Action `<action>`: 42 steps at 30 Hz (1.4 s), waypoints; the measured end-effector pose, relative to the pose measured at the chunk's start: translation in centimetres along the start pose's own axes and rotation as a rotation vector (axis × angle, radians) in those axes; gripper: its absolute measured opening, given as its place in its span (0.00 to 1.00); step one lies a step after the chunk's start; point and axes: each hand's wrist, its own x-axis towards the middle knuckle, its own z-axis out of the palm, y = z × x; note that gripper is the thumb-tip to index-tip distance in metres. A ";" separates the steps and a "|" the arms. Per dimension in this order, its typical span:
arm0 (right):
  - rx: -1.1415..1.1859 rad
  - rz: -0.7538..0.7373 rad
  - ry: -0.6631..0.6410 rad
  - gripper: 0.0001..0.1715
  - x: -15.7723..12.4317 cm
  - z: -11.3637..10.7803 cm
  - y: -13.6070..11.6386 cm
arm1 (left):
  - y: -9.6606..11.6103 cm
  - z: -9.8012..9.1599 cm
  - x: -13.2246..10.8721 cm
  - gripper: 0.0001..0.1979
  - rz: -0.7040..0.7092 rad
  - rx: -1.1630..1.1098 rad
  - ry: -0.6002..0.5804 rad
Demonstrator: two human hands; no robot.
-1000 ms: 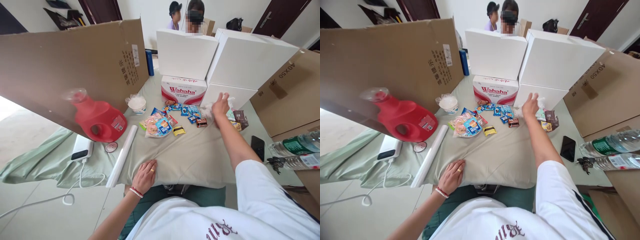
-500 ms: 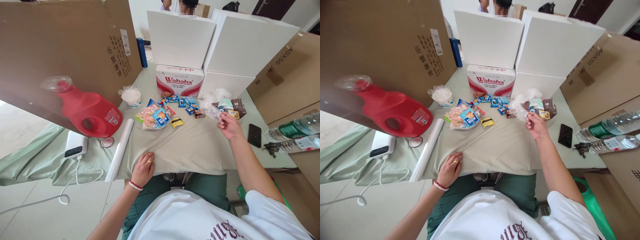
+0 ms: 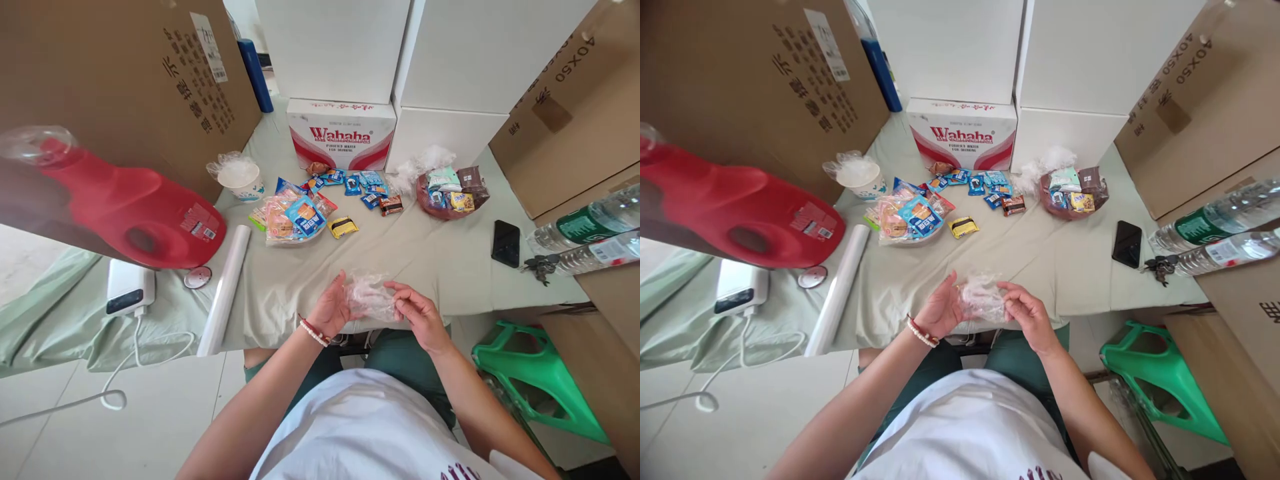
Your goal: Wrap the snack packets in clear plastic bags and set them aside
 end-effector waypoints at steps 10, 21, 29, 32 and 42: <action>-0.480 -0.144 -0.101 0.15 -0.8 -4.3 0.8 | 1.8 -1.8 1.9 0.14 0.354 -0.140 0.219; -0.019 0.171 -0.414 0.34 7.2 1.0 -1.5 | 0.5 1.3 0.5 0.22 0.395 0.051 0.092; 0.125 0.309 -0.076 0.30 8.4 0.5 -0.2 | 2.6 -2.1 0.7 0.29 0.496 0.167 0.326; 0.083 0.297 -0.019 0.30 8.4 -1.1 -0.3 | 3.6 -3.3 0.5 0.28 0.552 0.175 0.349; -0.425 -0.407 0.511 0.15 6.6 -1.4 -5.6 | 6.1 -4.5 2.6 0.24 0.804 0.227 0.539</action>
